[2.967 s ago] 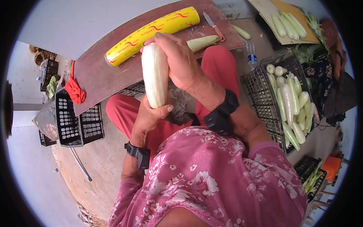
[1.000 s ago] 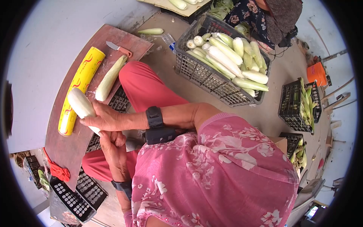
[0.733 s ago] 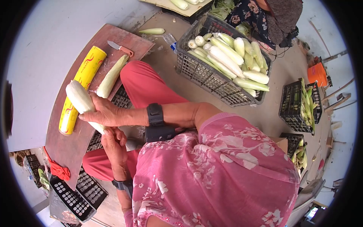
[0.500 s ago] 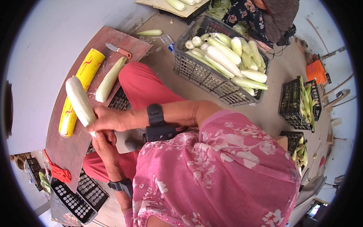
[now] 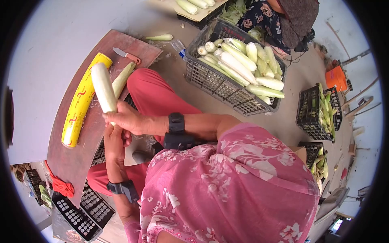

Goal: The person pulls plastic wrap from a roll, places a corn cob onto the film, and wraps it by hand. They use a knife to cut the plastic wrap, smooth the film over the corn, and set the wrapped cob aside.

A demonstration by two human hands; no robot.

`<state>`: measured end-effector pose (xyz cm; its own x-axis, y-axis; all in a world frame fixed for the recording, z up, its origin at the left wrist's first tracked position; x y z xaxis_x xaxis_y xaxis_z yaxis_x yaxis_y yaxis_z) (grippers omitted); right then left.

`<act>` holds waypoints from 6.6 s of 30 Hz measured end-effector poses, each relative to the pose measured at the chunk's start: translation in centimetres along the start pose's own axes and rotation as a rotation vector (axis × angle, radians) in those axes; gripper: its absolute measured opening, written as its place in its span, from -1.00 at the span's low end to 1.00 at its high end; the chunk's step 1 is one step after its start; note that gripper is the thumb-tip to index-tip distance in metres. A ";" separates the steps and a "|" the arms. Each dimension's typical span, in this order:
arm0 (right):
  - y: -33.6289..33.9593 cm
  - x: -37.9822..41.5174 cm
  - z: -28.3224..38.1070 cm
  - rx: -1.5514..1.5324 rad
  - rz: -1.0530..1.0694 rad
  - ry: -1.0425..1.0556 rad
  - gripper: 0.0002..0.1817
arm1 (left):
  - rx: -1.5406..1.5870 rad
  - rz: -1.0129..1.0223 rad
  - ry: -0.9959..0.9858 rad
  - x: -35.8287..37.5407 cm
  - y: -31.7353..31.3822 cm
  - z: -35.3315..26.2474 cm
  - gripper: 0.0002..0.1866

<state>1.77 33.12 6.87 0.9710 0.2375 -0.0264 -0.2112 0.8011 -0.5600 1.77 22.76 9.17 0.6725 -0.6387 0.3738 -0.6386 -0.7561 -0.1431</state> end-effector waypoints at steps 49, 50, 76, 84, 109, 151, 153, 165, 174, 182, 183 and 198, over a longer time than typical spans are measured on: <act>16.1 -3.2 13.5 1.754 0.092 0.001 -0.67 | 0.224 0.030 0.149 -2.5 8.4 9.7 -0.82; 14.1 -5.0 11.6 1.662 0.204 0.045 -0.65 | 0.226 0.027 0.147 -2.5 8.4 9.8 -0.83; 7.5 -8.7 1.9 2.185 0.529 0.084 -0.38 | -0.976 -0.625 -0.359 -3.1 6.5 4.4 -0.55; 6.8 -8.5 3.1 2.107 0.556 -0.122 -0.34 | -1.321 -0.536 -0.352 -8.0 4.3 2.7 -0.43; 8.1 -20.9 5.0 2.197 0.339 0.196 -0.18 | -1.491 -0.536 -0.438 -12.5 2.5 1.7 -0.55; 16.2 -15.9 5.4 1.858 0.288 -0.446 -0.87 | -1.458 -0.386 -0.488 -12.1 4.8 1.0 -0.35; 16.3 -15.5 5.8 1.872 0.214 -0.440 -0.87 | -1.466 -0.389 -0.492 -12.1 4.7 1.0 -0.33; 17.1 -13.5 7.0 1.858 0.070 -0.654 -0.85 | -1.603 -0.435 -0.530 -12.1 4.3 2.1 -0.34; 18.1 -14.6 6.6 1.962 0.134 -0.650 -0.78 | -1.556 -0.448 -0.456 -11.9 3.9 2.1 -0.37; 20.3 -14.0 8.3 2.034 0.198 -0.567 -0.80 | -1.460 -0.402 -0.432 -11.8 4.6 1.3 -0.34; 19.2 -13.3 9.3 2.060 0.134 -0.508 -0.79 | -1.453 -0.394 -0.430 -11.8 4.7 1.2 -0.33; 8.5 -21.2 5.7 2.087 0.762 -0.012 0.01 | -1.515 -0.315 -0.281 -12.7 5.0 0.9 -0.31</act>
<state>-21.21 37.98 7.38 0.6734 0.6913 0.2619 -0.2278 -0.1430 0.9631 -9.63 26.97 2.92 0.7808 -0.6247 0.0101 -0.1157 -0.1287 0.9849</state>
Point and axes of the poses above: each hand's wrist, its own x-axis away from the middle knuckle, its own y-axis out of the back of the hand, z = x × y, the point moved 3 cm from there along -x, towards the middle knuckle, and after that the axes turned 12 degrees about z, right-handed, at the moved point
